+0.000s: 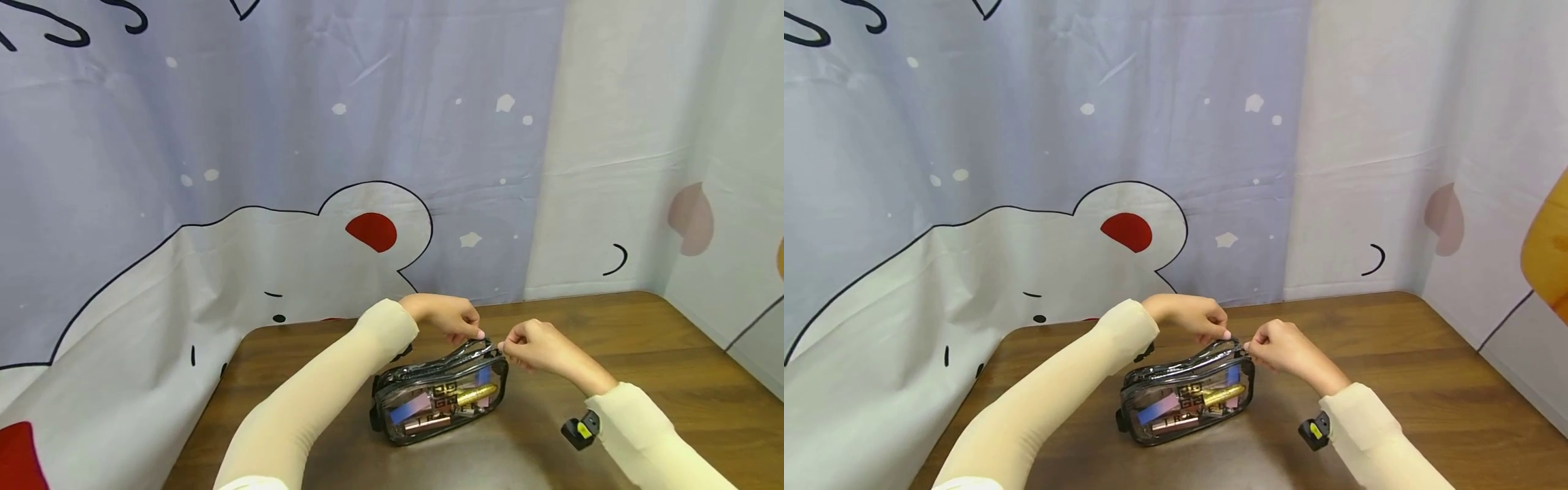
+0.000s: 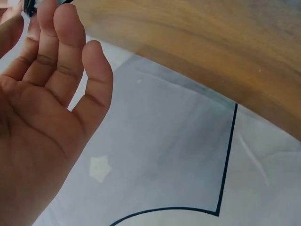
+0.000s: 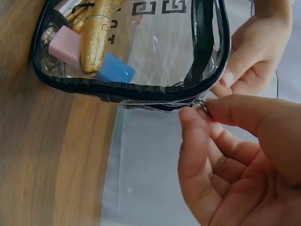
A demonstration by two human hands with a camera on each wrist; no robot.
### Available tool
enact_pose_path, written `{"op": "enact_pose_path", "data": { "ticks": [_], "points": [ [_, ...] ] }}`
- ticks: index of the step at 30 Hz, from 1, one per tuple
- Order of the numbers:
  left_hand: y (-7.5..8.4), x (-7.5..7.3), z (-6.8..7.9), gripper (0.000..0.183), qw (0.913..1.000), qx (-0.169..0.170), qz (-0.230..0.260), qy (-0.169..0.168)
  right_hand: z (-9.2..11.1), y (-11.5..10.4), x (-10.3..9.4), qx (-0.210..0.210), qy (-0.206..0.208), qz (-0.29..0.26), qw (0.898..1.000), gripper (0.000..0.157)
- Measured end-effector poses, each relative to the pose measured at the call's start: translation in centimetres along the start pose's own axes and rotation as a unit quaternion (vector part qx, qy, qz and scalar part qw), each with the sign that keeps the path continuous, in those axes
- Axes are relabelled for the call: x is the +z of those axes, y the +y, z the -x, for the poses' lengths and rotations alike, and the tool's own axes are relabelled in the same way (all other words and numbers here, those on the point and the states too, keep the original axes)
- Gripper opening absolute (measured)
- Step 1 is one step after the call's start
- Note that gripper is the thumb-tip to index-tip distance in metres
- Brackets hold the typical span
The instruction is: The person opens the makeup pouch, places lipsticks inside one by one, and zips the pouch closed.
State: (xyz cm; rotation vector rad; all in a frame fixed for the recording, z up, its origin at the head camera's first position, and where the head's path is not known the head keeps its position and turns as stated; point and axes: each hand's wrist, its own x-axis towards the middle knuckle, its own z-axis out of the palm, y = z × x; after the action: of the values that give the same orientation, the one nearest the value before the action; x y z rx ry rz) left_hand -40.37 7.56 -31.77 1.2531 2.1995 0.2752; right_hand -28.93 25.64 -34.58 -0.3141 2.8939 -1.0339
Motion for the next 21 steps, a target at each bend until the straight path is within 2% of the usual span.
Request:
{"op": "enact_pose_path", "data": {
  "ticks": [10, 16, 21],
  "points": [
    [-0.2, 0.7, -1.0, 0.036, 0.9996, 0.028, -0.002, -0.009, -0.2, -0.1, 0.2, -0.011, 0.042, 0.004, 0.999, 0.025],
    [0.2, 1.0, -1.0, 0.035, 0.9996, 0.026, -0.012, 0.003, 0.0, -0.4, 0.7, -0.018, 0.071, -0.002, 0.997, 0.024],
    [0.4, 1.0, -0.6, 0.033, 0.9989, 0.031, -0.033, 0.013, 0.0, -1.0, 0.9, -0.022, 0.067, -0.017, 0.997, 0.022]
  ]
}}
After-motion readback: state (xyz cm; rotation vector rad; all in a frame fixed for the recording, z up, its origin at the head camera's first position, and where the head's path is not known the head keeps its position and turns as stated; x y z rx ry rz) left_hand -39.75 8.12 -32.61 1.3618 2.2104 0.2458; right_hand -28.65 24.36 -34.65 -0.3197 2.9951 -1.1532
